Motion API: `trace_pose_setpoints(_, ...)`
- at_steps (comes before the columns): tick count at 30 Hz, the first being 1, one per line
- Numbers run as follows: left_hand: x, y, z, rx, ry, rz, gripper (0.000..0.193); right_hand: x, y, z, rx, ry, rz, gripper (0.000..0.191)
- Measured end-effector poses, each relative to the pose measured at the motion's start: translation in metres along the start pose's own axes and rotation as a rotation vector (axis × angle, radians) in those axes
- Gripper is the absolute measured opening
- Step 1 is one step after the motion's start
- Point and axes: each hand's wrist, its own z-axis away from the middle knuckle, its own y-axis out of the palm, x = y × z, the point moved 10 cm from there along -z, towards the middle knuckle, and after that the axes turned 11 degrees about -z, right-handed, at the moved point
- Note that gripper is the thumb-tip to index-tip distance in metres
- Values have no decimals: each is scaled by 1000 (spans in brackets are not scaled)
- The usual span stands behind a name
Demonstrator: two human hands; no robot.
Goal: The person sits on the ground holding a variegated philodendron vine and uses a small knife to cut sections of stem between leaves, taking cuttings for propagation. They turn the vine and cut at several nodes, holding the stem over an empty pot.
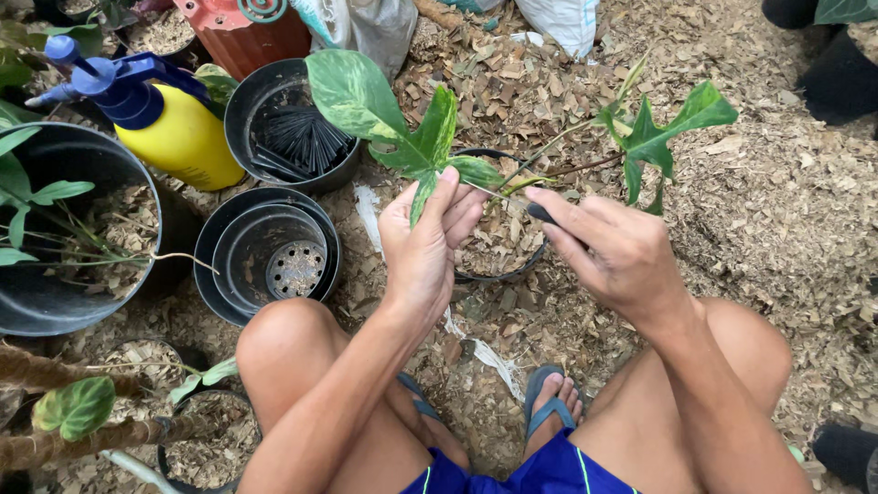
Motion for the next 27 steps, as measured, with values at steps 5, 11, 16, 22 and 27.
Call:
trace_pose_setpoints(5,-4,4,1,-4,37,-63,28,-1,-5,2,-22,1,14,41)
trace_pose_setpoints(11,6,7,3,34,-74,20,28,-1,0,1,-26,0,-28,41)
trace_pose_setpoints(16,7,5,0,27,-119,74,28,0,2,1,-20,-18,-18,41)
trace_pose_setpoints(22,8,5,0,36,-148,110,28,1,2,1,-17,-42,29,42)
trace_pose_setpoints(27,5,3,-1,23,-118,94,28,-3,0,2,-24,-24,23,42)
